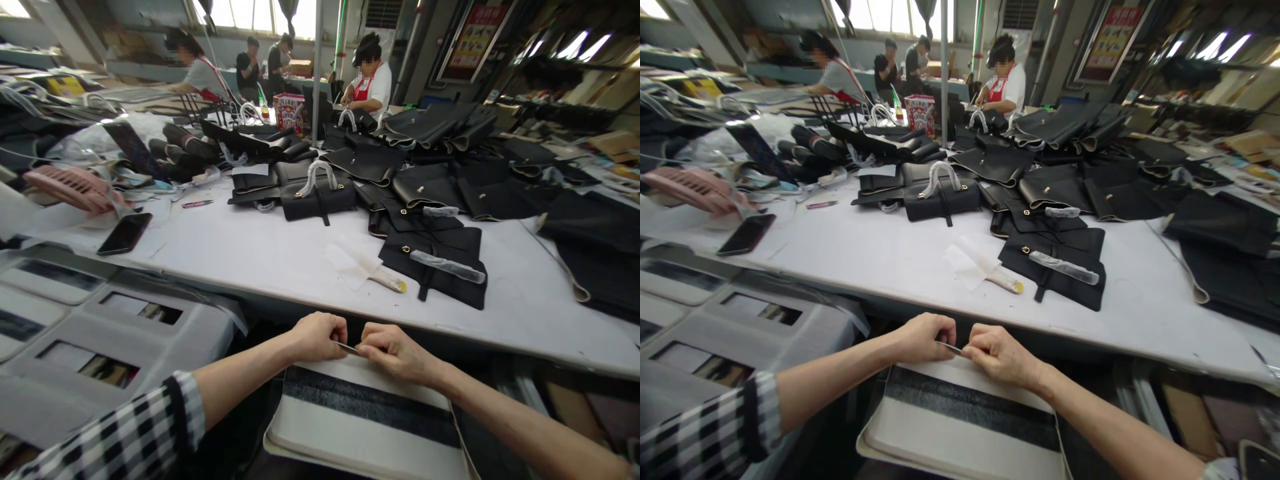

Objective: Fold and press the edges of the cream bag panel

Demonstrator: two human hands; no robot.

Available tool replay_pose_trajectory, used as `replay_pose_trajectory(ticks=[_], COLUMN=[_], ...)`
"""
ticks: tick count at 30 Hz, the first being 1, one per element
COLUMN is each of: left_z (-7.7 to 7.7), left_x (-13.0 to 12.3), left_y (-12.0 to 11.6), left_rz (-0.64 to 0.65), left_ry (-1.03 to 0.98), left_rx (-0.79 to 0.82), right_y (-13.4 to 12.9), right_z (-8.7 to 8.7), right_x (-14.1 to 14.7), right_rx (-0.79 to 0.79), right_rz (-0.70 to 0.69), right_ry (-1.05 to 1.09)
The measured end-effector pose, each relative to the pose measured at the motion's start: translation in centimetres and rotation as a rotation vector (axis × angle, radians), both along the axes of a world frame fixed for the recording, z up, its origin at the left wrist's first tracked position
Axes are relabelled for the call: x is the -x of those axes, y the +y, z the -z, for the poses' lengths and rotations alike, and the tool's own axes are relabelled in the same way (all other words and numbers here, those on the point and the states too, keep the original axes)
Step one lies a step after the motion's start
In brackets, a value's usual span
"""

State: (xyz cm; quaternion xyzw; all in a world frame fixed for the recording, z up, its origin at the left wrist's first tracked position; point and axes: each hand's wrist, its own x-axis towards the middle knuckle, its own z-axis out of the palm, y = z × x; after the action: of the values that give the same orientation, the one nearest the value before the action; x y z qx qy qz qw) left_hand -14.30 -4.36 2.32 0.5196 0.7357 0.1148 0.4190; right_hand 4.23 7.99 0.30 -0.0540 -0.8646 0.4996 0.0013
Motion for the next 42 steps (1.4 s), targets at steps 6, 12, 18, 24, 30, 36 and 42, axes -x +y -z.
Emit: replay_pose_trajectory(ticks=[6, 12, 18, 24, 30, 36, 42], left_z=[0.5, 0.3, 0.7, 0.5, -0.8, 0.7, 2.5], left_x=[-0.1, -0.4, -0.1, 0.1, 2.0, 2.0, 0.6], left_y=[-0.5, -1.0, -1.8, -2.6, -3.0, -4.6, -5.8], left_rz=[-0.043, -0.044, 0.028, 0.086, -0.046, -0.436, -0.546], left_ry=[-0.017, -0.010, -0.009, 0.008, -0.224, -0.481, -0.427], left_rx=[-0.095, -0.101, -0.193, -0.238, 0.018, 0.022, -0.117], right_y=[2.2, -0.2, -1.2, -1.8, -2.0, -1.9, -2.4], right_z=[4.1, 3.7, 2.8, 2.2, 1.4, 1.5, 0.6], right_x=[2.0, 2.2, 1.6, 1.8, 2.0, 2.0, 2.6], right_rx=[0.269, 0.055, -0.130, -0.216, -0.222, -0.177, -0.145], right_rz=[0.288, 0.080, 0.009, -0.037, -0.047, -0.052, -0.095], right_ry=[-0.431, -0.368, -0.338, -0.338, -0.355, -0.382, -0.384])
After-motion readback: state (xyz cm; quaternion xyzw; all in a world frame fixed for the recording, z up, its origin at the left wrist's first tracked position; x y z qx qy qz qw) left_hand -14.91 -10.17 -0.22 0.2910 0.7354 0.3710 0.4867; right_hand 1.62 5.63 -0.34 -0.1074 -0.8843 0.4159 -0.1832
